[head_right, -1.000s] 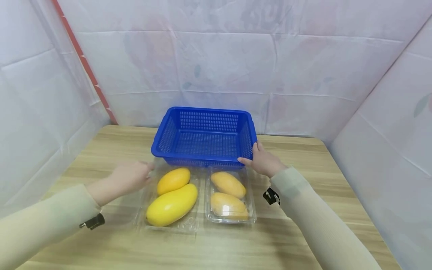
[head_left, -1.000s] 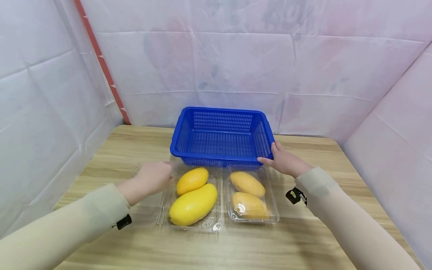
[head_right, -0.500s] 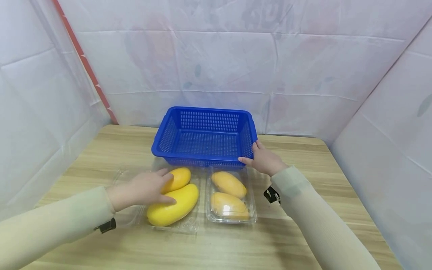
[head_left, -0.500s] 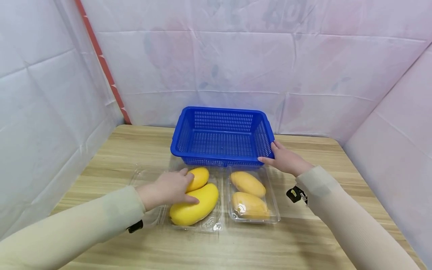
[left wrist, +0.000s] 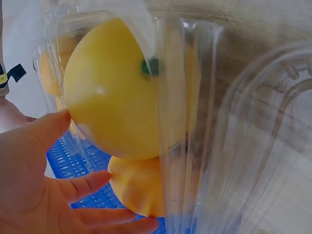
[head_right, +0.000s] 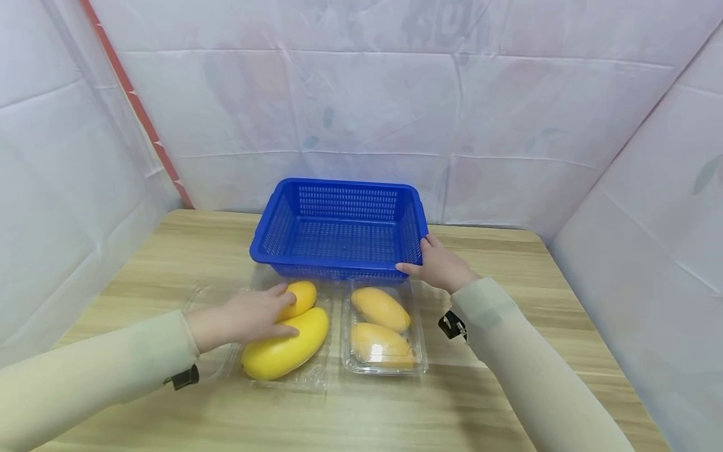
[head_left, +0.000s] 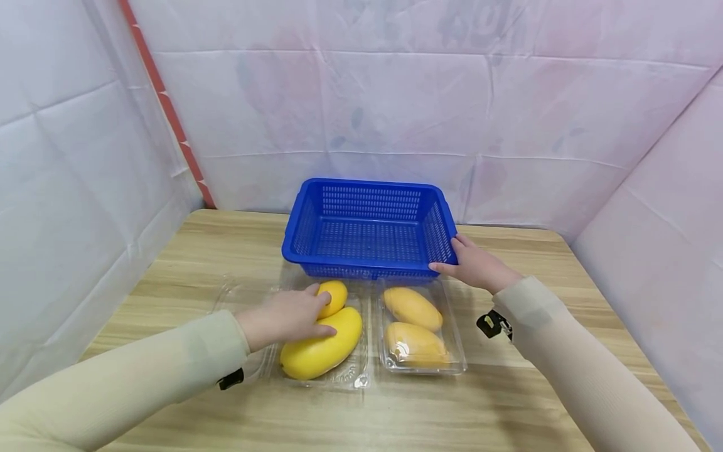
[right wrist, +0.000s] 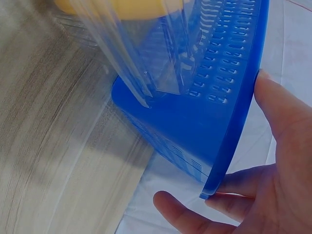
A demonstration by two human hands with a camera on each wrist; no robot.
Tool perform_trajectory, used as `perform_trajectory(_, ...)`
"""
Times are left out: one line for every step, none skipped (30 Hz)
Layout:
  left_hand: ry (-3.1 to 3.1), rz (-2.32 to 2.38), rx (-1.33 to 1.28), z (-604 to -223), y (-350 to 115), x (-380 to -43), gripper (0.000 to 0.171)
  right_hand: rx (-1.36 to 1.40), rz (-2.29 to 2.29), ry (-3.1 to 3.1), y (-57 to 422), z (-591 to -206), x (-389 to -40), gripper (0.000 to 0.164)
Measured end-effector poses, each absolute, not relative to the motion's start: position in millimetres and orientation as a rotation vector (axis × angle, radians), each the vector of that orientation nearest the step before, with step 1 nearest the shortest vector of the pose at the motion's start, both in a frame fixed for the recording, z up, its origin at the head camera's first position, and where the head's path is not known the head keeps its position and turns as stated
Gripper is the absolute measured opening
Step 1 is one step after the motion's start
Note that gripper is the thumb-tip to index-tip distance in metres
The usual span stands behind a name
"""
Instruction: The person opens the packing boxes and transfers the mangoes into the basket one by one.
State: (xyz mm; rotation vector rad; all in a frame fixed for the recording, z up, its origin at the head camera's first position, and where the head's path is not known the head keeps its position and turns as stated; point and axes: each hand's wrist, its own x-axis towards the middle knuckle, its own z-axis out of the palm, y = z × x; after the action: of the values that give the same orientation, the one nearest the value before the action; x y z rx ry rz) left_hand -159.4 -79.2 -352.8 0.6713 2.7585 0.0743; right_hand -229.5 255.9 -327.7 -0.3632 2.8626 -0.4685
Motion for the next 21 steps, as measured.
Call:
perform_trajectory(2.763,0.074,0.680,-353.4,-79.3,-160.0,0.058,-0.366,-0.468,2.866,255.8,-328.0,-229.7,0.092)
perform_trajectory(2.770,0.066,0.689,-353.6,-79.3,-160.5,0.055,-0.370,-0.469,2.867,255.8,-328.4,-229.9,0.091)
perform_trajectory(2.781,0.065,0.704,-353.7,-79.2,-161.1,0.052,-0.371,-0.471,2.867,255.9,-328.6,-229.9,0.091)
perform_trajectory(2.793,0.059,0.714,-353.9,-78.9,-162.1,0.048,-0.371,-0.471,2.867,256.3,-328.8,-230.0,0.091)
perform_trajectory(2.804,0.050,0.728,-354.5,-78.8,-163.7,0.046,-0.372,-0.477,2.866,256.8,-329.2,-230.1,0.092)
perform_trajectory(2.812,0.047,0.735,-354.6,-78.3,-165.4,0.045,-0.372,-0.476,2.866,257.3,-329.4,-230.3,0.092)
perform_trajectory(2.823,0.043,0.748,-355.0,-77.9,-167.5,0.043,-0.369,-0.478,2.865,258.0,-329.4,-230.1,0.093)
perform_trajectory(2.831,0.034,0.758,-355.3,-77.5,-169.7,0.042,-0.368,-0.480,2.865,258.5,-329.4,-229.9,0.093)
perform_trajectory(2.834,0.032,0.761,-355.4,-77.0,-172.0,0.042,-0.367,-0.484,2.866,258.8,-329.4,-229.7,0.093)
perform_trajectory(2.832,0.020,0.760,-355.7,-76.6,-174.2,0.043,-0.367,-0.484,2.869,259.1,-329.5,-229.6,0.093)
perform_trajectory(2.829,0.012,0.766,-356.1,-76.4,-176.1,0.044,-0.365,-0.487,2.868,259.1,-329.6,-229.4,0.093)
perform_trajectory(2.825,0.005,0.763,-355.9,-75.9,-177.4,0.045,-0.363,-0.486,2.868,258.7,-329.4,-229.1,0.093)
perform_trajectory(2.821,-0.006,0.762,-356.4,-75.8,-178.7,0.047,-0.364,-0.486,2.869,258.5,-329.5,-229.1,0.092)
perform_trajectory(2.816,-0.020,0.757,-356.9,-75.6,-179.9,0.049,-0.366,-0.485,2.871,258.1,-329.7,-229.1,0.092)
perform_trajectory(2.810,-0.035,0.748,-357.3,-75.2,-180.9,0.051,-0.368,-0.488,2.872,257.8,-329.8,-229.2,0.091)
perform_trajectory(2.806,-0.050,0.736,-357.9,-74.8,-181.9,0.053,-0.369,-0.492,2.872,257.3,-329.9,-229.2,0.091)
perform_trajectory(2.802,-0.055,0.722,-358.5,-74.3,-182.8,0.055,-0.372,-0.504,2.871,256.8,-329.9,-229.3,0.090)
perform_trajectory(2.798,-0.056,0.708,-358.9,-73.7,-183.9,0.056,-0.374,-0.509,2.871,256.6,-330.0,-229.5,0.089)
perform_trajectory(2.793,-0.058,0.691,-359.2,-73.0,-185.0,0.057,-0.376,-0.516,2.872,256.6,-330.1,-229.7,0.089)
perform_trajectory(2.787,-0.054,0.672,-359.4,-72.0,-186.4,0.057,-0.377,-0.524,2.872,256.4,-330.0,-229.8,0.088)
perform_trajectory(2.777,-0.041,0.653,-359.3,-71.1,-187.6,0.058,-0.375,-0.532,2.871,256.5,-330.0,-229.8,0.088)
